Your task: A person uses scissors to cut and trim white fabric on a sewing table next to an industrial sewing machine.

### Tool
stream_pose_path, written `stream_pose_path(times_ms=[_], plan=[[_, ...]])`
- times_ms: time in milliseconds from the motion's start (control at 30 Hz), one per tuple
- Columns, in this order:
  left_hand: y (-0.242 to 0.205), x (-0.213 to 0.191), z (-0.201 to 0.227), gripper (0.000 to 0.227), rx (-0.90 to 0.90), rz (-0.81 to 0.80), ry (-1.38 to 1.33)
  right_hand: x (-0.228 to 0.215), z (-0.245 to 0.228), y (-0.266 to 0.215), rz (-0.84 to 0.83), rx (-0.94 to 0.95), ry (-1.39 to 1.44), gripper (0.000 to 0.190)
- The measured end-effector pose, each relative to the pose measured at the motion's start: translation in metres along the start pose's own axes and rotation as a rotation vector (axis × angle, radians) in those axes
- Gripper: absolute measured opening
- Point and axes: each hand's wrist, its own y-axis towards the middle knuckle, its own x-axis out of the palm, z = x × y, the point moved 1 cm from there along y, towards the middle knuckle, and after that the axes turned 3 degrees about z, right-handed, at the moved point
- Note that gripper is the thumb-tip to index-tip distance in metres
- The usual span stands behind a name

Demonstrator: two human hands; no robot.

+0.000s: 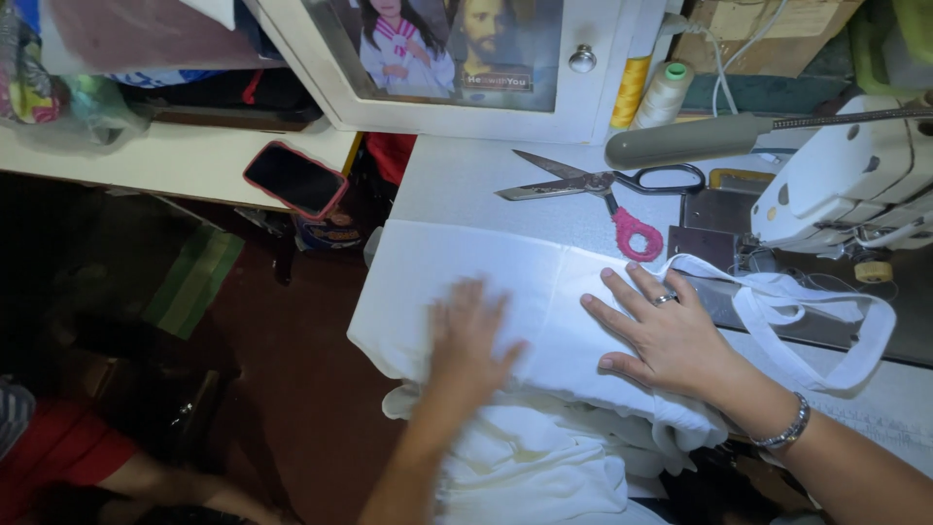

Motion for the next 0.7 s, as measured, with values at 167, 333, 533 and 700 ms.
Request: stream_pose_path(times_ms=[167,333,533,700], plan=[[0.000,0.034,0.084,0.078,0.300,0.106,-0.040,-0.030,0.016,0.015,0.316,-0.033,-0.006,0.066],[0.003,0.039,0.095,0.067,0.336,0.109,-0.083,-0.029,0.067,0.060,0.081,0.300,0.183,0.047],[-0.003,0.060,0.087,0.064,0.315,0.117,-0.189,-0.005,0.106,0.101,-0.130,0.402,0.217,0.052],[-0.009,0.052,0.086,0.069,0.356,0.171,-0.108,-0.009,0.109,0.109,-0.208,0.422,0.191,0.047]])
